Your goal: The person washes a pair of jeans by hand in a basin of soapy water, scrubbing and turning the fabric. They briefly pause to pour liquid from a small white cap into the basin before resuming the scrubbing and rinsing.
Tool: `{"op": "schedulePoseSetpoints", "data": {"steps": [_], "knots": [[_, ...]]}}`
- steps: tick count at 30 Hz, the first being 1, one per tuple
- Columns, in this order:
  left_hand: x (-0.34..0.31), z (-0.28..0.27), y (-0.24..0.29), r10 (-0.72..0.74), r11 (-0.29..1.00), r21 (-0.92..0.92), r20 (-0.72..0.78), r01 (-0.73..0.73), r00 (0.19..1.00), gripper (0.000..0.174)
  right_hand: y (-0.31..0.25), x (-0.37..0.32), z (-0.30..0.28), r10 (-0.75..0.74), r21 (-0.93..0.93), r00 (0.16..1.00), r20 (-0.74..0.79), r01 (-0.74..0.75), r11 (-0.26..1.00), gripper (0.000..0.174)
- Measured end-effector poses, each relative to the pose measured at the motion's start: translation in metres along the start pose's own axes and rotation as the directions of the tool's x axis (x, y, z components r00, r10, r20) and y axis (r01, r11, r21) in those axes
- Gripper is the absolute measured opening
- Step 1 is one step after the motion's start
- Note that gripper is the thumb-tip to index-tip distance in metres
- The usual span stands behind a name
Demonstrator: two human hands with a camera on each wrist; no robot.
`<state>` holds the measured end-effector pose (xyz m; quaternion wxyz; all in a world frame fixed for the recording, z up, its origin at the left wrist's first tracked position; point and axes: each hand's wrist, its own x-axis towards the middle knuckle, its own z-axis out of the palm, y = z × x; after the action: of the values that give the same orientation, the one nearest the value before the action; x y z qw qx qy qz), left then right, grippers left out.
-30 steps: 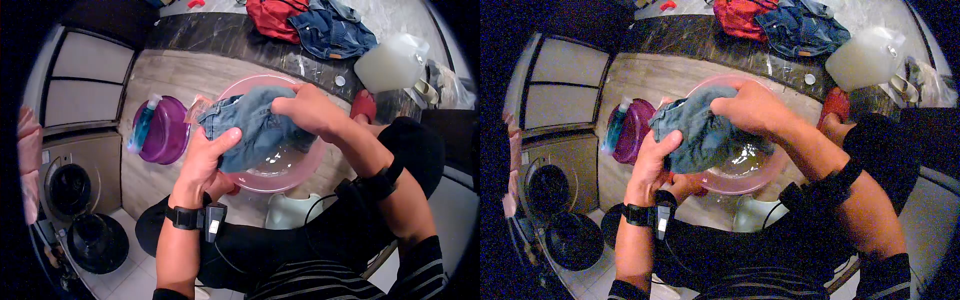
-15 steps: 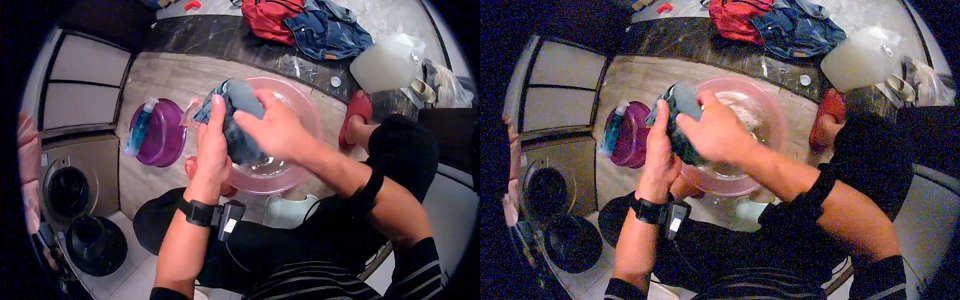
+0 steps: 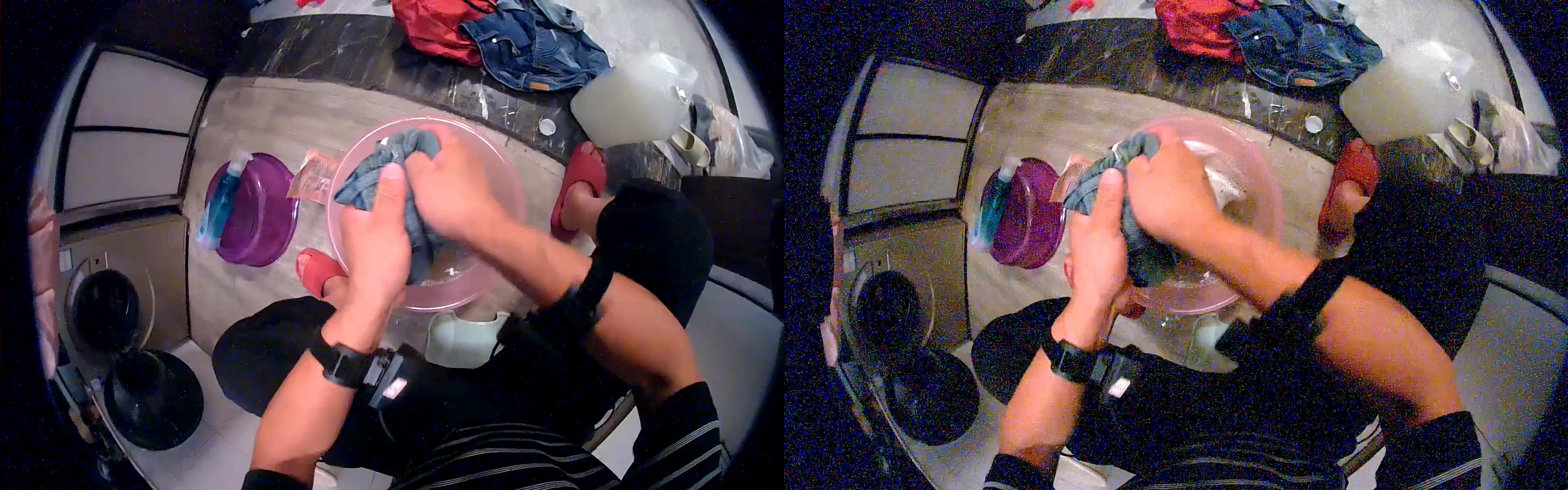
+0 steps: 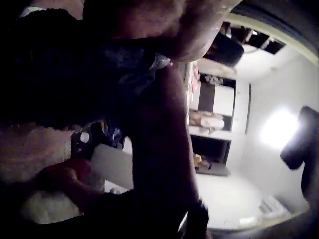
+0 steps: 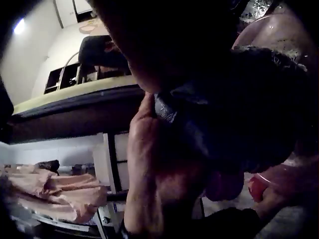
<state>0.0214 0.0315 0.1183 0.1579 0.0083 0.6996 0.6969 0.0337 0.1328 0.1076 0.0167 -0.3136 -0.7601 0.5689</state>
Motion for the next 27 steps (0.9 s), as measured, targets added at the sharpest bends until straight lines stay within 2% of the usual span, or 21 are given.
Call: {"op": "schedulePoseSetpoints", "data": {"steps": [4,7,8,9,10,12,14,17,19,21,22,25,26,27], "knots": [[0.022,-0.022,0.002,-0.241,0.944,0.225,-0.03,0.242,0.97,0.032,-0.008,-0.044,0.022,-0.047,0.1,0.999,0.023,0.044,0.994,0.042],[0.006,-0.008,-0.004,-0.12,0.975,-0.187,0.001,0.118,0.993,0.033,-0.006,-0.005,0.003,0.004,0.034,0.998,0.055,-0.006,0.999,0.047],[0.009,-0.01,-0.001,-0.142,0.98,-0.139,0.014,0.143,0.99,0.033,-0.011,-0.013,0.006,0.016,0.053,1.0,0.018,-0.017,0.998,0.048],[0.02,-0.022,-0.003,-0.269,0.963,0.023,0.037,0.269,0.962,0.034,-0.017,-0.035,0.012,-0.049,0.066,0.997,-0.054,0.053,0.996,0.044],[0.028,-0.035,-0.013,-0.26,0.934,0.272,0.072,0.232,0.963,0.036,-0.016,-0.049,0.02,-0.04,0.097,0.999,0.004,0.039,0.994,0.044],[0.025,-0.034,-0.006,-0.306,0.912,0.294,0.029,0.284,0.952,0.038,-0.016,-0.044,0.021,-0.062,0.1,0.994,0.094,0.053,0.994,0.045],[0.005,-0.016,0.011,-0.439,0.891,-0.148,-0.051,0.428,0.897,0.039,-0.017,-0.014,0.004,-0.094,0.057,0.988,0.12,0.088,0.995,0.046],[0.014,-0.023,0.01,-0.406,0.914,-0.028,-0.025,0.405,0.914,0.04,-0.027,-0.038,0.013,-0.082,0.131,0.996,0.04,0.076,0.988,0.046],[0.023,-0.049,-0.017,-0.347,0.91,0.279,0.103,0.308,0.932,0.042,-0.023,-0.045,0.014,-0.081,0.047,0.989,0.124,0.076,0.996,0.046],[0.016,-0.035,-0.014,-0.401,0.913,-0.062,0.046,0.403,0.915,0.046,-0.019,-0.021,0.003,-0.105,0.004,0.983,0.152,0.106,0.994,0.046],[0.009,-0.021,0.0,-0.364,0.923,-0.133,-0.001,0.36,0.931,0.042,-0.018,-0.015,0.0,-0.115,-0.017,0.98,0.162,0.12,0.993,0.045],[0.012,-0.024,0.01,-0.297,0.943,-0.132,0.073,0.305,0.952,0.042,-0.023,-0.031,0.009,-0.166,0.019,0.986,-0.011,0.166,0.986,0.045],[0.015,-0.029,0.012,-0.385,0.923,0.028,0.014,0.385,0.923,0.042,-0.025,-0.045,0.012,-0.149,0.035,0.987,0.061,0.147,0.988,0.046],[0.018,-0.035,-0.005,-0.426,0.9,-0.077,0.047,0.429,0.903,0.041,-0.022,-0.043,0.013,-0.177,-0.013,0.98,0.091,0.179,0.984,0.046]]}}
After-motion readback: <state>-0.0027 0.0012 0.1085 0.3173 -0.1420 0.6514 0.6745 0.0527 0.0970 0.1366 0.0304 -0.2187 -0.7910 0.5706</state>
